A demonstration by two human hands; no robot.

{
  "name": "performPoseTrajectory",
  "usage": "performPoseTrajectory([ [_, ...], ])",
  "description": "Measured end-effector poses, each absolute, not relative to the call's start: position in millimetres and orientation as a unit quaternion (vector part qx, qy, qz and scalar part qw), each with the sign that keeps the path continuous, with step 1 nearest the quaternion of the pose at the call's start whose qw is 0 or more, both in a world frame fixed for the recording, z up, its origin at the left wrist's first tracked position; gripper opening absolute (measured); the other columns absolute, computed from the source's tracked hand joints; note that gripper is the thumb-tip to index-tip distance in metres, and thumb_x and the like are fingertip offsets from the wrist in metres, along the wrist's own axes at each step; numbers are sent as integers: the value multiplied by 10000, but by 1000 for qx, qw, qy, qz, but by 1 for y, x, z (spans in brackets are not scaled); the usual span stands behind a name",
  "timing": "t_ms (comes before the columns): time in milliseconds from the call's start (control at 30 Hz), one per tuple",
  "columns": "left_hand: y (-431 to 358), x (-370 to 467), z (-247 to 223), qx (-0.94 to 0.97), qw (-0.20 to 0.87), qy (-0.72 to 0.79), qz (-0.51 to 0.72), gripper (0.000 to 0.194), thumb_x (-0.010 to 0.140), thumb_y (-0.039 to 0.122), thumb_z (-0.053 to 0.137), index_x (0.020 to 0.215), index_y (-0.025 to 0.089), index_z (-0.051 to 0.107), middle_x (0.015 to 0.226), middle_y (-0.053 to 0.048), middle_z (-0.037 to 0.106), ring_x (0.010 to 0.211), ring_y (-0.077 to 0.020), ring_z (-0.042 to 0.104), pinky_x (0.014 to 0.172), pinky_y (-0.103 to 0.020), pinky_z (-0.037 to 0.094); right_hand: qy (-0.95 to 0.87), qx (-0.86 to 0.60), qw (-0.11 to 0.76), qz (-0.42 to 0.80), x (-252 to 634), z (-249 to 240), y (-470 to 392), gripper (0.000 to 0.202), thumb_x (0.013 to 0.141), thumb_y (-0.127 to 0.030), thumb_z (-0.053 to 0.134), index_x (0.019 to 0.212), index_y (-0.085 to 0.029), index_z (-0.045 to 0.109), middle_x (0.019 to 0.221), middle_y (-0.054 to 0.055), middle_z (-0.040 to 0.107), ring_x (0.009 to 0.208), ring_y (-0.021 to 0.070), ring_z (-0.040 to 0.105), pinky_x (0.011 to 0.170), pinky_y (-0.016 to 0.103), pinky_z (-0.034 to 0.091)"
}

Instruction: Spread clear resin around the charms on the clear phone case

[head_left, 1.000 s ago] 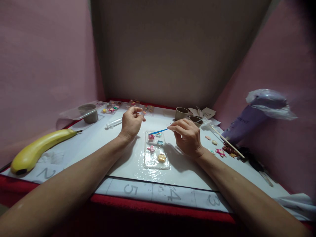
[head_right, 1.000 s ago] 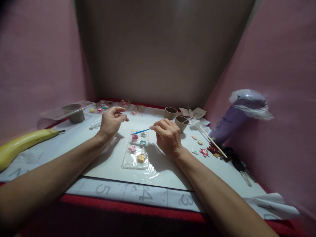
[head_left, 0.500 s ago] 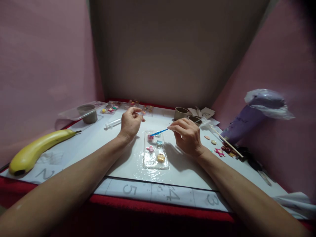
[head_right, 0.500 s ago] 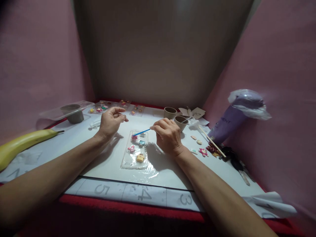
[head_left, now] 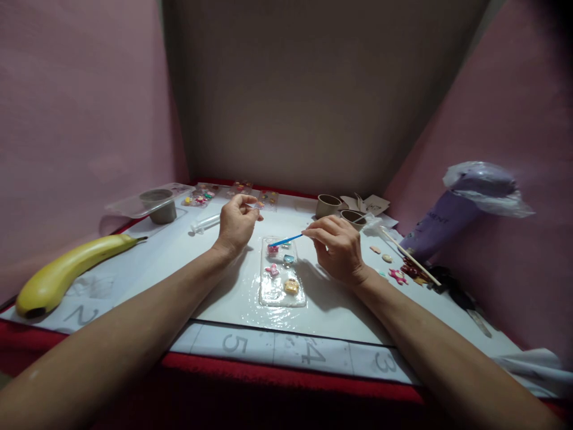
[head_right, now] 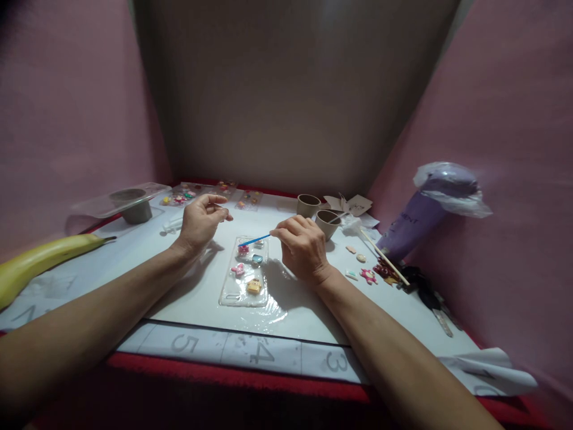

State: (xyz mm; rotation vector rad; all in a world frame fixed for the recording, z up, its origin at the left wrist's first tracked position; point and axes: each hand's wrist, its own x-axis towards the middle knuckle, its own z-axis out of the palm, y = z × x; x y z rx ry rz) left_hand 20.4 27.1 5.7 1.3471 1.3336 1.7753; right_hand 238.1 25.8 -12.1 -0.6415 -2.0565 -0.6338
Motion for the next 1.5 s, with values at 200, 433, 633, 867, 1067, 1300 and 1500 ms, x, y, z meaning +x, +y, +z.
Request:
performPoseTrajectory([
  [200, 27, 21, 6, 497, 274, 491, 661, 206, 661, 53, 577, 839, 157, 585, 591, 13, 616, 610, -162, 617, 652, -295, 455, -815, -276, 449, -240, 240, -12, 27, 170, 856, -130, 566, 786, -195, 707, 795, 40, 728, 743, 175, 612, 687, 317, 440],
  [433, 26, 21, 7, 496, 274, 485, 666, 200, 670, 43, 582, 835, 156, 588, 601, 10, 615, 610, -160, 615, 660, -299, 458, -815, -304, 493, 4, 238, -17, 29, 121, 830, -166, 586, 784, -194, 694, 774, 50, 712, 714, 171, 619, 617, 298, 461],
  [633, 28, 20, 5, 496, 272, 486, 666, 201, 671, 36, 580, 828, 161, 588, 584, 7, 611, 610, -168, 614, 641, -302, 445, -766, -366, 464, 252, 237, -17, 33, 87, 707, -197, 628, 743, -191, 707, 701, 8, 692, 636, 129, 574, 590, 260, 429],
  [867, 29, 19, 4, 501, 266, 486, 666, 204, 666, 44, 581, 831, 163, 586, 585, 9, 617, 612, -171, 622, 656, -309, 455, -727, -384, 426, 378, 237, -15, 31, 121, 642, -235, 655, 725, -193, 733, 684, 0, 680, 647, 127, 561, 619, 265, 427],
  [1067, 30, 19, 4, 501, 267, 484, 666, 199, 666, 57, 580, 832, 167, 583, 591, 14, 616, 608, -167, 621, 661, -309, 461, -702, -400, 422, 410, 237, -14, 30, 138, 616, -232, 666, 715, -192, 753, 651, 4, 680, 617, 128, 555, 583, 261, 414],
  [1300, 30, 19, 5, 501, 268, 483, 667, 203, 663, 49, 582, 830, 164, 585, 585, 11, 615, 610, -169, 620, 650, -303, 454, -694, -405, 427, 415, 236, -14, 29, 129, 607, -253, 672, 698, -192, 741, 626, 1, 663, 592, 124, 538, 562, 258, 403],
  [1500, 31, 18, 3, 507, 259, 486, 663, 193, 684, 55, 576, 841, 166, 581, 589, 6, 621, 621, -173, 626, 658, -309, 458, -681, -399, 432, 435, 236, -15, 29, 124, 607, -240, 685, 704, -191, 746, 617, -7, 658, 579, 112, 530, 569, 253, 402],
])
